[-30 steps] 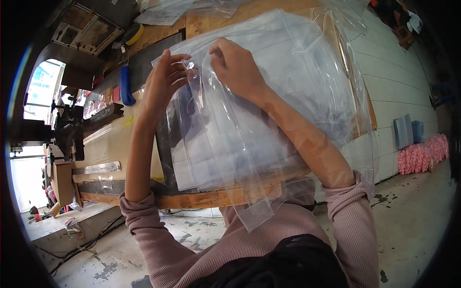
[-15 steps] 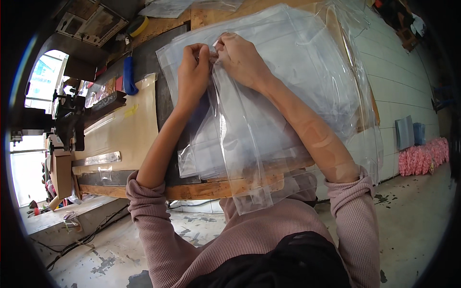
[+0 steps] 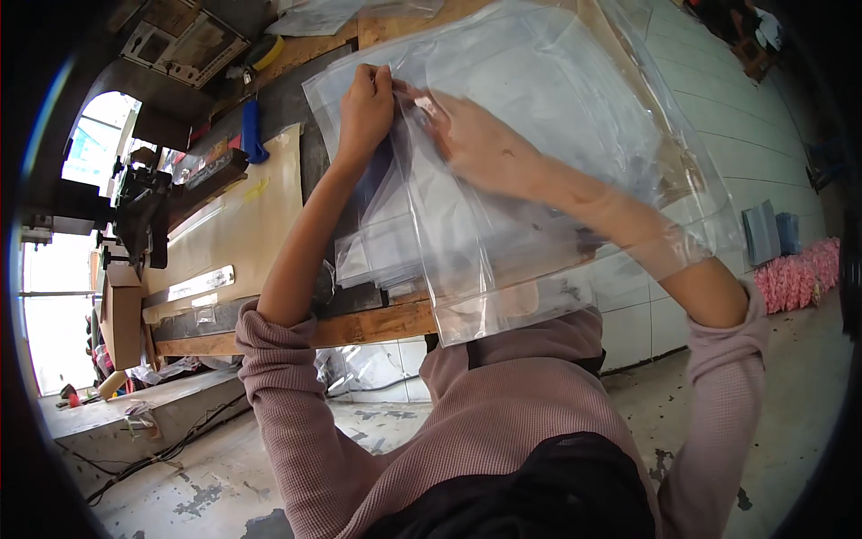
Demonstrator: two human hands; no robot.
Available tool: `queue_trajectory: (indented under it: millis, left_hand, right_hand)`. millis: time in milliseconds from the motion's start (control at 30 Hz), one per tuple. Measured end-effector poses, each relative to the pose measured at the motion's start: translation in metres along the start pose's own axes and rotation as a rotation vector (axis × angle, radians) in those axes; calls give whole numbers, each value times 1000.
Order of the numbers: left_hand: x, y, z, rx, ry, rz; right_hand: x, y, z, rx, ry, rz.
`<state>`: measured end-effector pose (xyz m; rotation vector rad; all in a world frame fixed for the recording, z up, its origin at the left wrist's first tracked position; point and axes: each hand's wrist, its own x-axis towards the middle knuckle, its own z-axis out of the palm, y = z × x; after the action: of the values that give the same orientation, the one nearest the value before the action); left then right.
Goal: The person picks up and aligns clear plastic sheets one by one on a workbench, stacking them neatly after smoothing each one out by hand.
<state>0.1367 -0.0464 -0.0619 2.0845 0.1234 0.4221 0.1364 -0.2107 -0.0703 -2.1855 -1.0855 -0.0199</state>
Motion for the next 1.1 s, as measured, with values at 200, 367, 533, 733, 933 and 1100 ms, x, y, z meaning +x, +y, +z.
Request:
queue_trajectory:
  millis: [200,367,533,733,933,1100]
  left_hand:
    - [1,-6,-8,-80,-11,-56]
    - [3,-14,-11,-176,-52,-109]
    - [5,-17,-10,-192,-35,-100]
    - [1,-18,-9,-132,-50,-46]
    - [4,-19,-2,-88,70,3]
    - [-4,-5,-3,236,89,129]
  right_hand:
    - [-143,-78,-32,-213,-39,-77]
    - [-183,-132,-28,-490,317,-528]
    - [-140,-126,-22,-297,286,-193]
    - [-149,-99,4,-135,239,-110]
    - [-161,-84,19,-183,253,-113]
    - [-167,-79,23,-241,231,-109]
